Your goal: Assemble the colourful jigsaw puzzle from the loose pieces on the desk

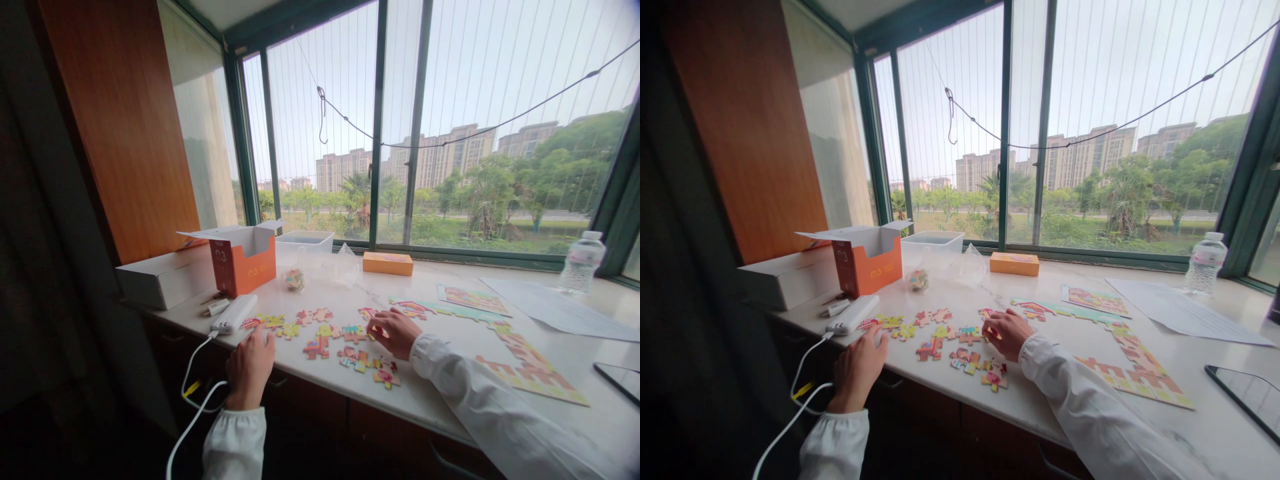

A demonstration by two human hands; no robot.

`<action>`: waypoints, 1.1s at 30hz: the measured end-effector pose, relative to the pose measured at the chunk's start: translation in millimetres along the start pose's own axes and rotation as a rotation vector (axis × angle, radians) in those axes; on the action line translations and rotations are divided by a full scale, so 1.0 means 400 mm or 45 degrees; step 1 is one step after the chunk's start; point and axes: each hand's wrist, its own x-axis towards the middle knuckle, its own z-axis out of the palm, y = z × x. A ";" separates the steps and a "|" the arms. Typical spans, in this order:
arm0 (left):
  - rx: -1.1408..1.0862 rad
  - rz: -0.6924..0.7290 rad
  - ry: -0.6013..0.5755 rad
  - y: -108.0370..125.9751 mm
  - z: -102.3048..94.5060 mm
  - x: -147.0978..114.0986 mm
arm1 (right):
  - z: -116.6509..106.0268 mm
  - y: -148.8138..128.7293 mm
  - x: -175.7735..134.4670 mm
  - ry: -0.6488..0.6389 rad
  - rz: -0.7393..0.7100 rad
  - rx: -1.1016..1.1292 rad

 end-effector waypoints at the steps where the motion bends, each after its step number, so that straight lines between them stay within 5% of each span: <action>1: 0.008 0.001 -0.004 -0.003 -0.001 -0.001 | 0.001 0.001 0.000 0.002 0.001 0.001; 33: -0.001 0.163 -0.026 0.004 0.011 0.009 | 0.006 0.005 -0.004 0.008 -0.014 0.005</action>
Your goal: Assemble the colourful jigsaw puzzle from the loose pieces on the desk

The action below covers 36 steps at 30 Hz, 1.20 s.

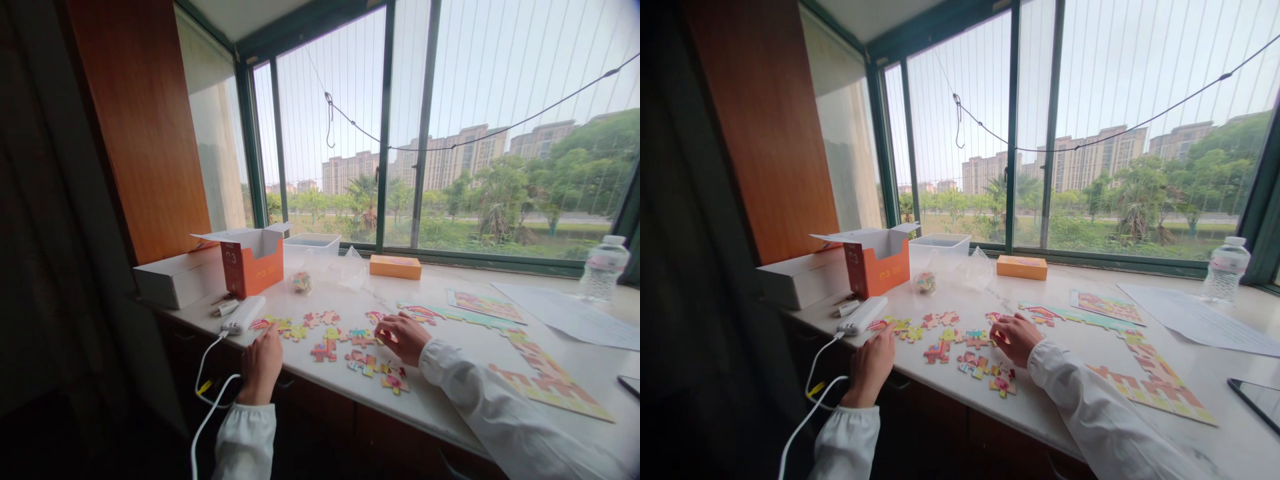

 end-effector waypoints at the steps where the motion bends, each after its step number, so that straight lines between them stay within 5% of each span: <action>1: 0.014 0.006 -0.018 0.000 -0.003 -0.001 | 0.000 0.001 -0.001 0.004 0.002 0.005; 36: 0.105 -0.021 0.021 0.015 0.002 -0.020 | -0.005 -0.002 -0.002 0.006 -0.024 -0.037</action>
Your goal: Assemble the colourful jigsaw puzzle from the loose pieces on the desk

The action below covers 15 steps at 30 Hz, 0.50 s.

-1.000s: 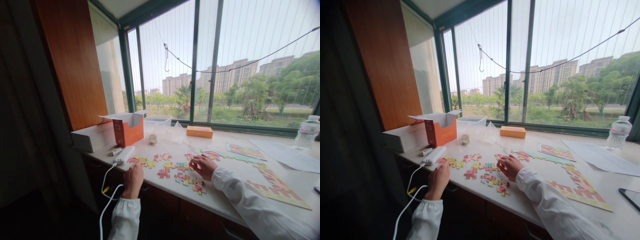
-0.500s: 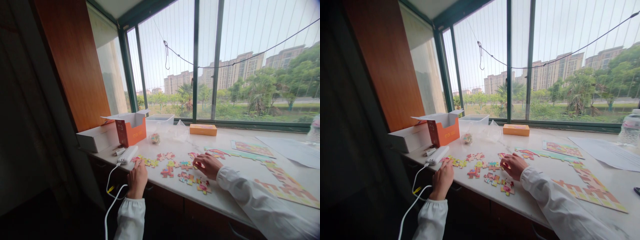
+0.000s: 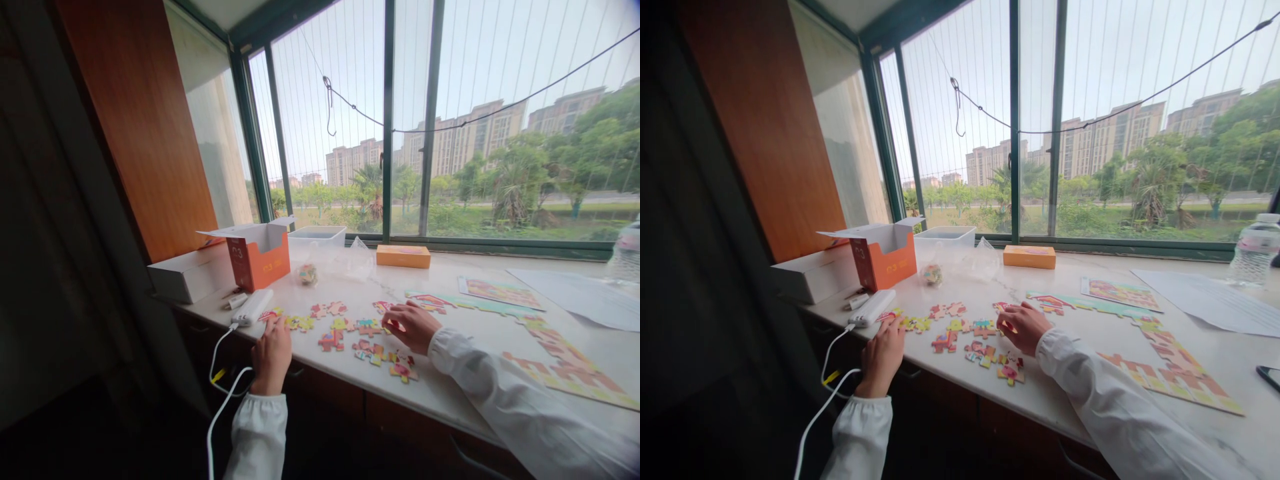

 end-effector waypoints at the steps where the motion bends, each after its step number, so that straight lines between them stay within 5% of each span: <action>1: -0.001 -0.003 -0.003 0.000 0.000 0.000 | 0.002 0.003 0.000 -0.005 -0.001 0.000; 15: -0.069 -0.038 0.020 -0.003 0.008 -0.009 | 0.019 0.017 -0.007 -0.005 -0.025 0.013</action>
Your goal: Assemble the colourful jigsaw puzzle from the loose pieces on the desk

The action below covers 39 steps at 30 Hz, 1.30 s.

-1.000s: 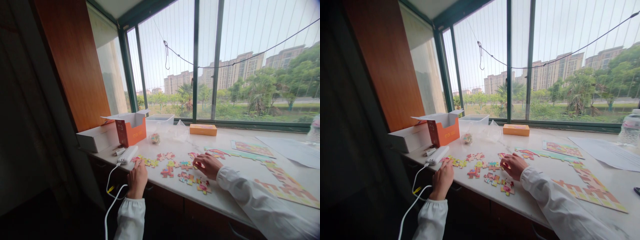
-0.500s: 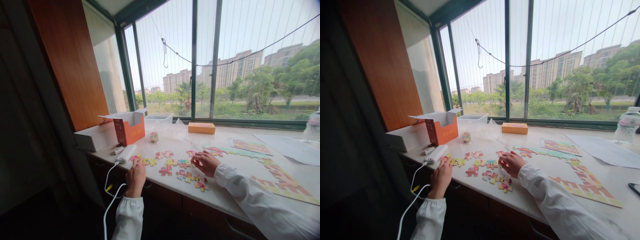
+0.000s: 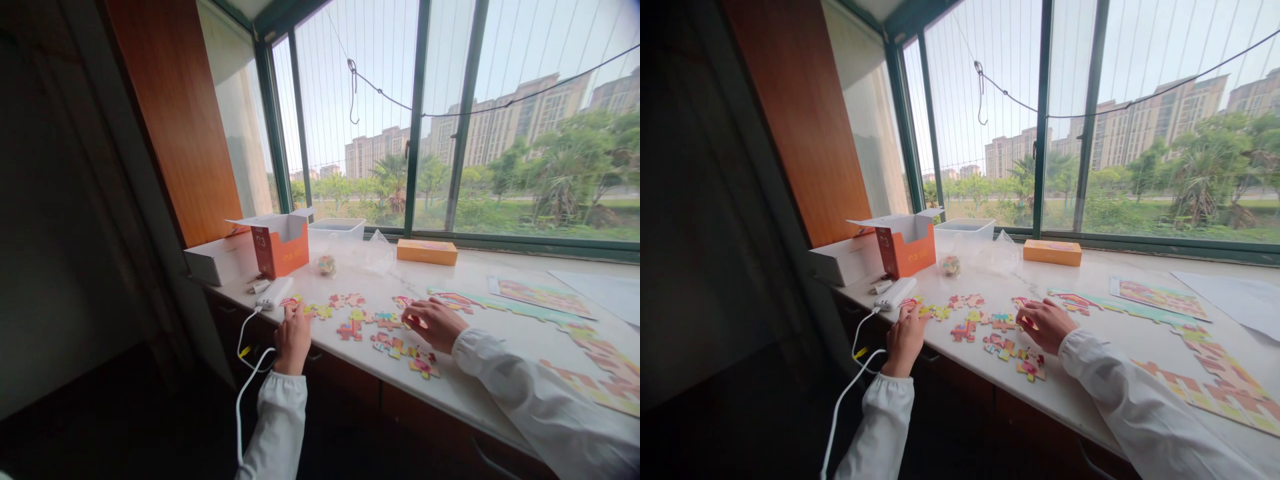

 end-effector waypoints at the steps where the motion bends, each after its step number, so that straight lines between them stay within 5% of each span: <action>1: -0.003 -0.004 -0.006 0.001 -0.003 0.000 | 0.000 0.001 0.000 0.002 -0.001 0.001; 39: 0.141 -0.228 0.043 0.003 -0.022 -0.006 | -0.007 0.004 -0.009 0.020 -0.074 -0.033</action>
